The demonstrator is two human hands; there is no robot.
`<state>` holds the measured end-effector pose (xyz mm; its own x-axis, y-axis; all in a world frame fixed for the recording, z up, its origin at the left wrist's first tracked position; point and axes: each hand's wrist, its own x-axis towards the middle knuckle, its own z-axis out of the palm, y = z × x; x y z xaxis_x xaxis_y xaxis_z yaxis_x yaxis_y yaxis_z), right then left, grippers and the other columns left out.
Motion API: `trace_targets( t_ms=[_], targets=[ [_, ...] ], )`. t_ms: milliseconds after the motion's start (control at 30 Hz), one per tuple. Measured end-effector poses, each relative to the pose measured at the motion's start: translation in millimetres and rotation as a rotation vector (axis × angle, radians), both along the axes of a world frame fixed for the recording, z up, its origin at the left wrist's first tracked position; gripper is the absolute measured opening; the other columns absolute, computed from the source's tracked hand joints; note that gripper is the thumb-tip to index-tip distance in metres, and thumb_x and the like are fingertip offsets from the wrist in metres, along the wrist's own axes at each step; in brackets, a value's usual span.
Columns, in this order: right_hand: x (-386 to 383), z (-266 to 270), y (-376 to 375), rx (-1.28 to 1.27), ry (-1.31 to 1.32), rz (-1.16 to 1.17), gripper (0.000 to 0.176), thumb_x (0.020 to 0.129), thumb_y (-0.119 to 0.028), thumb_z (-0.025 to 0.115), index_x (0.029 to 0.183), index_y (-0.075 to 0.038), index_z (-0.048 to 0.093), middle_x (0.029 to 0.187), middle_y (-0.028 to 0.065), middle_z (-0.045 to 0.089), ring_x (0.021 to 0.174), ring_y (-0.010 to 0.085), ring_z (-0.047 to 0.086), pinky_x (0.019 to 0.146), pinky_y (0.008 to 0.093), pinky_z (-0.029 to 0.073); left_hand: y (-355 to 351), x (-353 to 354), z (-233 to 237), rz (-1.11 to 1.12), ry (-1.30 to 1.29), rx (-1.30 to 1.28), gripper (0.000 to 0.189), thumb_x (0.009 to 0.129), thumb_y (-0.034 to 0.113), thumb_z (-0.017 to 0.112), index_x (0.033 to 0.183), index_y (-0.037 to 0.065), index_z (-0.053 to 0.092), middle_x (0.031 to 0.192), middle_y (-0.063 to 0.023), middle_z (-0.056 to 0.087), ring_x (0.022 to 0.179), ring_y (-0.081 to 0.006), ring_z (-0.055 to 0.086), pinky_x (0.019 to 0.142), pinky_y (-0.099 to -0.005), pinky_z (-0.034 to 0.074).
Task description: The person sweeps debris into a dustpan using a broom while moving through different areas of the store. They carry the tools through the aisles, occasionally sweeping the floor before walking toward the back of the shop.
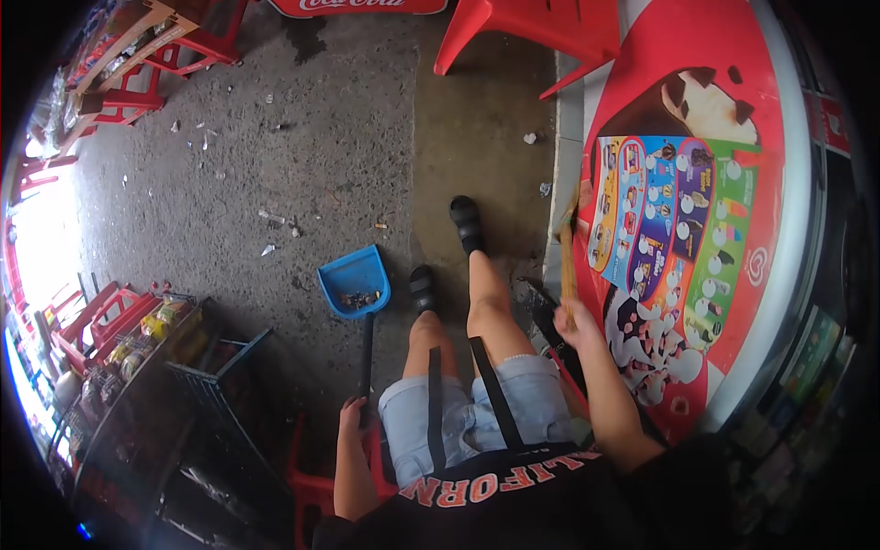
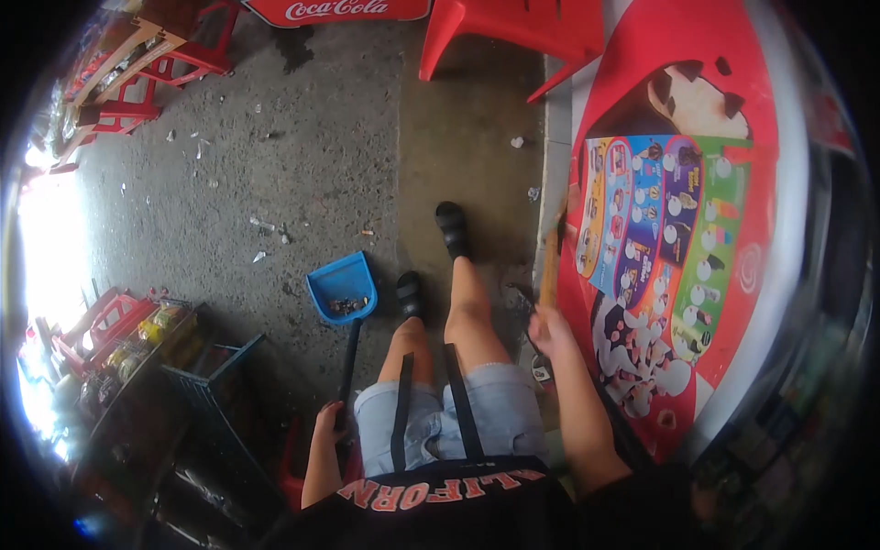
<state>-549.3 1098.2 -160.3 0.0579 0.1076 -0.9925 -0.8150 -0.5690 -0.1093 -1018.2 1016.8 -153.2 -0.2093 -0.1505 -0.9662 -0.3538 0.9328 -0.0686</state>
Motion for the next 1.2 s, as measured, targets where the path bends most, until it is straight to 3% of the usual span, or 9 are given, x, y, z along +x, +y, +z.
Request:
trace_targets(
  t_ms=[67, 200, 300, 367, 533, 800, 900, 1067, 1200],
  targets=[
    [-5.4, -57.4, 33.1, 0.05, 0.132, -0.02, 0.014, 0.071, -0.01, 0.046, 0.063, -0.011, 0.034, 0.041, 0.0, 0.031, 0.032, 0.0115, 0.032, 0.032, 0.0227, 0.026, 5.0, 14.2, -5.4, -0.213, 0.233, -0.02, 0.035, 0.063, 0.013, 0.056, 0.096, 0.007, 0.048, 0.075, -0.0088, 0.053, 0.062, -0.0163, 0.052, 0.043, -0.0273, 0.041],
    [-89.0, -61.4, 86.7, -0.087, 0.051, 0.209, 0.009, 0.069, -0.009, 0.046, 0.065, -0.009, 0.037, 0.044, 0.0006, 0.035, 0.033, 0.0096, 0.032, 0.03, 0.02, 0.027, 28.8, 30.6, 6.6, -0.832, 0.482, 0.03, 0.045, 0.06, 0.014, 0.061, 0.101, 0.005, 0.047, 0.082, -0.0127, 0.054, 0.071, -0.018, 0.053, 0.057, -0.0284, 0.042],
    [-102.1, -5.7, 120.8, -0.112, 0.118, 0.383, 0.016, 0.069, -0.007, 0.047, 0.082, -0.01, 0.039, 0.05, 0.0025, 0.038, 0.035, 0.0093, 0.035, 0.03, 0.0204, 0.029, 45.6, 42.5, 14.0, -0.622, 0.399, -0.125, 0.045, 0.06, 0.013, 0.062, 0.101, 0.004, 0.047, 0.08, -0.0125, 0.054, 0.064, -0.0185, 0.054, 0.054, -0.0274, 0.042],
    [-88.7, 14.0, 130.8, 0.063, 0.405, 0.383, 0.046, 0.068, -0.002, 0.049, 0.109, -0.014, 0.031, 0.054, 0.0053, 0.042, 0.033, 0.0112, 0.038, 0.029, 0.0207, 0.032, 21.2, 22.5, -8.6, -0.506, 0.407, 0.055, 0.042, 0.061, 0.011, 0.062, 0.1, 0.004, 0.047, 0.073, -0.0096, 0.054, 0.05, -0.0168, 0.052, 0.039, -0.0266, 0.038],
    [-8.9, 89.2, 138.3, 0.28, 0.422, 0.564, 0.074, 0.069, -0.004, 0.052, 0.124, -0.024, 0.007, 0.058, 0.0052, 0.044, 0.035, 0.0097, 0.039, 0.031, 0.0206, 0.034, 92.6, 64.3, 38.7, -0.154, 0.299, -0.031, 0.035, 0.065, 0.009, 0.057, 0.098, 0.006, 0.046, 0.067, -0.0073, 0.052, 0.04, -0.0135, 0.045, 0.03, -0.0228, 0.031],
    [56.5, 150.0, 150.7, 0.058, -0.368, 1.021, 0.066, 0.07, -0.002, 0.051, 0.123, -0.022, 0.018, 0.057, 0.0028, 0.045, 0.035, 0.0073, 0.039, 0.031, 0.0197, 0.034, 137.0, 101.8, 23.3, 0.152, 0.248, 0.061, 0.029, 0.069, 0.008, 0.053, 0.097, 0.006, 0.045, 0.063, -0.0069, 0.051, 0.039, -0.0125, 0.044, 0.03, -0.0219, 0.031],
    [89.3, 116.2, 193.4, 0.093, -0.514, 0.918, 0.061, 0.071, -0.003, 0.049, 0.122, -0.019, 0.02, 0.057, 0.0013, 0.045, 0.036, 0.0057, 0.038, 0.031, 0.0179, 0.032, 157.8, 110.6, 13.8, 0.191, 0.228, 0.116, 0.03, 0.068, 0.009, 0.054, 0.097, 0.006, 0.045, 0.062, -0.0069, 0.051, 0.038, -0.0126, 0.043, 0.03, -0.022, 0.031],
    [134.4, -27.2, 320.4, 0.458, -0.831, 0.979, 0.055, 0.067, -0.005, 0.049, 0.118, -0.012, 0.029, 0.076, 0.0027, 0.048, 0.043, 0.0102, 0.043, 0.038, 0.0248, 0.037, 179.2, 120.1, 17.7, -0.236, 0.4, 0.113, 0.036, 0.066, 0.013, 0.056, 0.1, 0.006, 0.046, 0.061, -0.0038, 0.049, 0.036, -0.0107, 0.041, 0.028, -0.0209, 0.027],
    [123.9, -106.6, 430.5, 0.25, -0.754, 1.084, 0.064, 0.064, -0.006, 0.048, 0.121, -0.021, 0.022, 0.053, 0.005, 0.045, 0.04, 0.014, 0.043, 0.036, 0.0271, 0.037, 199.7, 132.0, 21.4, -0.444, 0.496, 0.086, 0.034, 0.065, 0.012, 0.058, 0.097, 0.007, 0.049, 0.057, -0.0031, 0.047, 0.035, -0.0087, 0.038, 0.029, -0.0208, 0.025]
  ],
)
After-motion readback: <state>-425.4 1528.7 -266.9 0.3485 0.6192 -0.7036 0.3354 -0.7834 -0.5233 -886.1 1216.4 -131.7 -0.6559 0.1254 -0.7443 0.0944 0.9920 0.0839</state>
